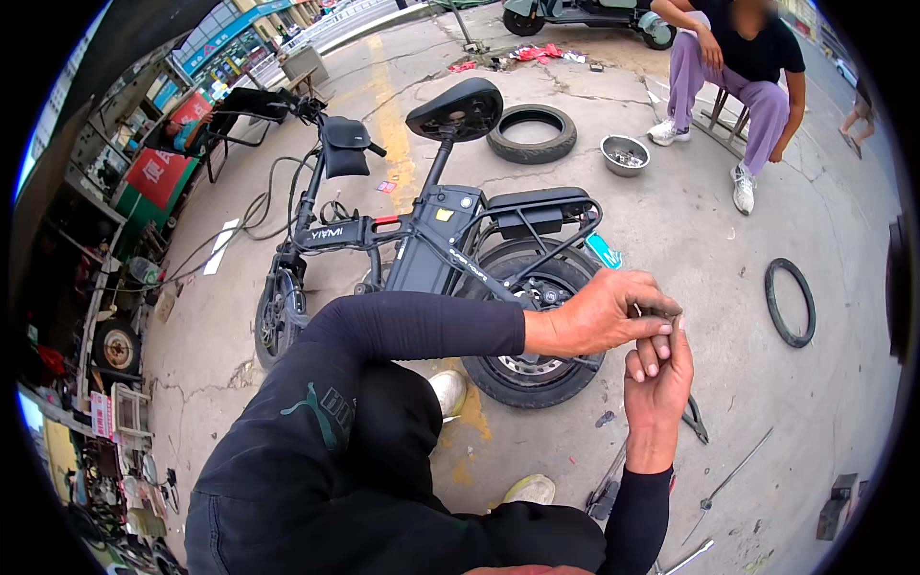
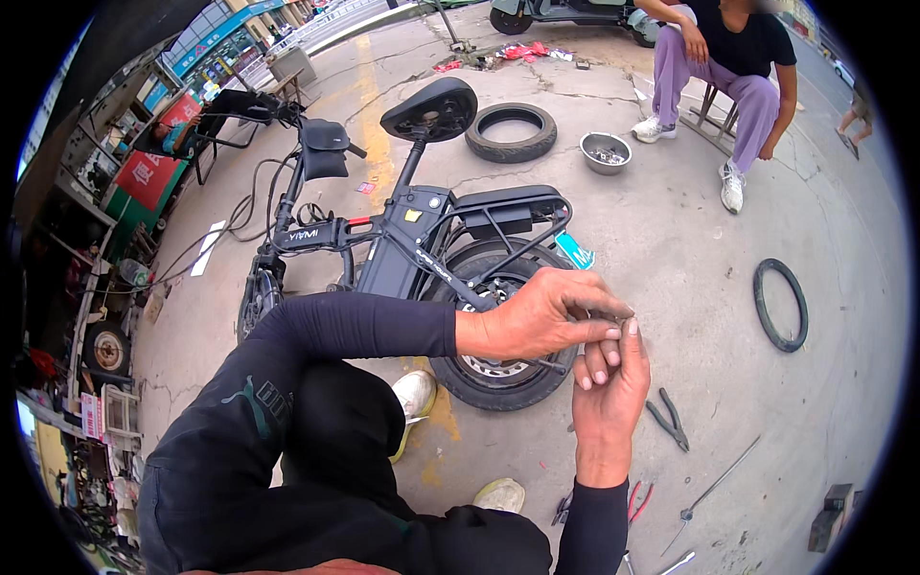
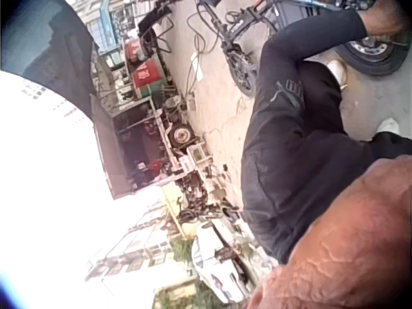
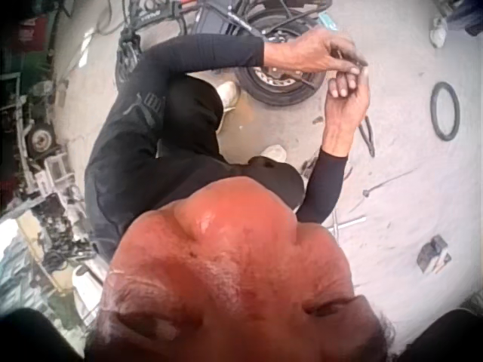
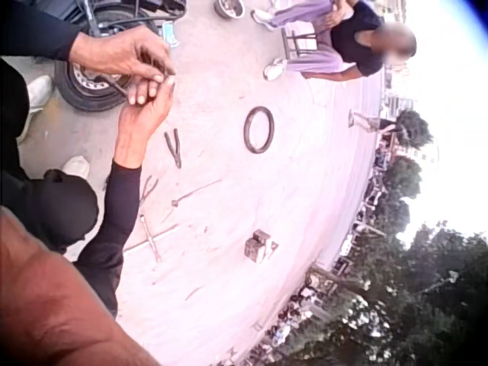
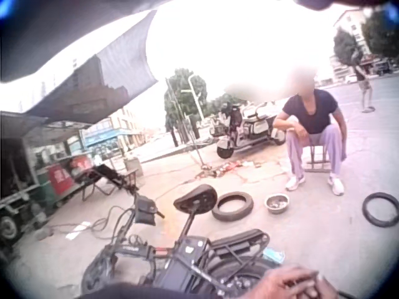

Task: The person uses a T-handle wrench to tighten the axle nut on the rear wheel of an electric bicycle. They then use their hands to adjust the brake cable and tighten the brake caliper bolts.

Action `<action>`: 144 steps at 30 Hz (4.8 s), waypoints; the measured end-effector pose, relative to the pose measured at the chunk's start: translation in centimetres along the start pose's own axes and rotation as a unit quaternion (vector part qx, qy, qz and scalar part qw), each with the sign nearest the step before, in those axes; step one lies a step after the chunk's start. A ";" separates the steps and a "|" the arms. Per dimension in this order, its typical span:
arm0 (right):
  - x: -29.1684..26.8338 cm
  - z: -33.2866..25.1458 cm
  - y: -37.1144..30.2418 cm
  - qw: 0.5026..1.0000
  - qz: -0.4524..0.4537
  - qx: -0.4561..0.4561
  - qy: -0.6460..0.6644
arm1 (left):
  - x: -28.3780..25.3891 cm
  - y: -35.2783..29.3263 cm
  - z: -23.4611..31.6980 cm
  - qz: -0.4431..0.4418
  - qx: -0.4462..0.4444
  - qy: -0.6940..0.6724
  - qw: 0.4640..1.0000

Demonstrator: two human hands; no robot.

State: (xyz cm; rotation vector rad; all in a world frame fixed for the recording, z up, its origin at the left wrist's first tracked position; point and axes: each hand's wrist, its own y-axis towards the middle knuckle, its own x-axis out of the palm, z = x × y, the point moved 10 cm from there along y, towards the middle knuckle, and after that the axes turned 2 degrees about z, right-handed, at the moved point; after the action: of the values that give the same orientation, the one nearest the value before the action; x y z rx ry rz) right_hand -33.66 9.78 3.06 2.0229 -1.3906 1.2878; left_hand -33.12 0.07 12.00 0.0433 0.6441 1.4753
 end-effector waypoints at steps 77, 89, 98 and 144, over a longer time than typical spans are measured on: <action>-0.5 11.5 7.2 0.983 0.066 -0.009 -0.172 | -10.4 -3.2 -12.3 -0.090 0.018 0.074 0.993; -12.2 17.5 7.3 0.933 0.221 0.131 -0.251 | -7.4 -8.3 -22.5 -0.235 0.058 0.325 0.914; -12.9 18.5 8.0 0.926 0.226 0.109 -0.281 | -6.3 -9.7 -24.1 -0.191 0.092 0.352 0.912; -12.9 19.6 7.8 0.951 0.239 0.030 -0.193 | -5.9 -8.6 -24.5 -0.232 0.015 0.336 0.913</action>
State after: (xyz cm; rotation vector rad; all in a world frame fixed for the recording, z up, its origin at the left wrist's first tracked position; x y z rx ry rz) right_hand -32.40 -0.74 -19.27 2.1384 -2.1501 1.1526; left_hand -35.51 -15.19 -9.68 -0.5822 1.1417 0.9944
